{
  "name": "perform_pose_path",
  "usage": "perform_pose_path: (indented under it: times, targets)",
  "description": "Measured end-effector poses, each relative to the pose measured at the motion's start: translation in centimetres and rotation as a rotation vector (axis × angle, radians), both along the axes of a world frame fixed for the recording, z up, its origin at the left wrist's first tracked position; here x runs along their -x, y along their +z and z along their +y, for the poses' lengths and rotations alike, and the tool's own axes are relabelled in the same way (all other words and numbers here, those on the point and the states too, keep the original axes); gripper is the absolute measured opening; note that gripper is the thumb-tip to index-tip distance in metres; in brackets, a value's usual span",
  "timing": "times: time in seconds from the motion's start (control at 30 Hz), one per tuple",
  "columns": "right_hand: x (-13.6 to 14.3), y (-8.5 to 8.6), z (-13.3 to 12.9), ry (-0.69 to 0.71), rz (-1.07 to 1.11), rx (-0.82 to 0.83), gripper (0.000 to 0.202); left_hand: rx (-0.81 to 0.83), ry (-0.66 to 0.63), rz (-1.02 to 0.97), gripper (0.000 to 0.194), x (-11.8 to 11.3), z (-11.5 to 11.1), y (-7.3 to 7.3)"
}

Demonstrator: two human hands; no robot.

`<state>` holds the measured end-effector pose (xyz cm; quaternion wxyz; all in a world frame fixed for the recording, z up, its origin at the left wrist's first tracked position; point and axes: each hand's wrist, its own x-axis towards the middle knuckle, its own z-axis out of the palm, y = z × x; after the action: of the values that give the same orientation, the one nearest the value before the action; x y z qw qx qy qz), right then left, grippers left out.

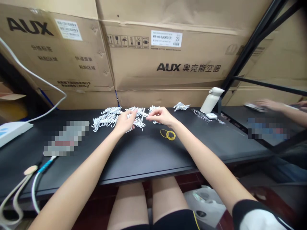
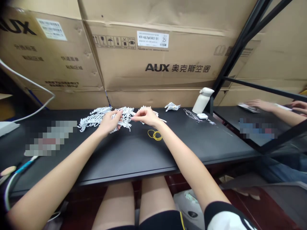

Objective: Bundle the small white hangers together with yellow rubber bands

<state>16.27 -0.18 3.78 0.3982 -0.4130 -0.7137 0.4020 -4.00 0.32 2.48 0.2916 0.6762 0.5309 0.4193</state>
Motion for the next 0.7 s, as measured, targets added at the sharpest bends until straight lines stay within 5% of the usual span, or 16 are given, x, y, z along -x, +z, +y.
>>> perform_pose_path:
  times: [0.3,0.7]
  targets:
    - [1.7,-1.2,-0.4,0.032,0.007,-0.009,0.027,-0.013,-0.088,-0.044,0.036,-0.3,-0.3,0.2]
    - [2.2,-2.0,0.0,0.008,0.085,-0.103,0.032,-0.151,-0.005,-0.016,0.042,0.0,0.2,0.0]
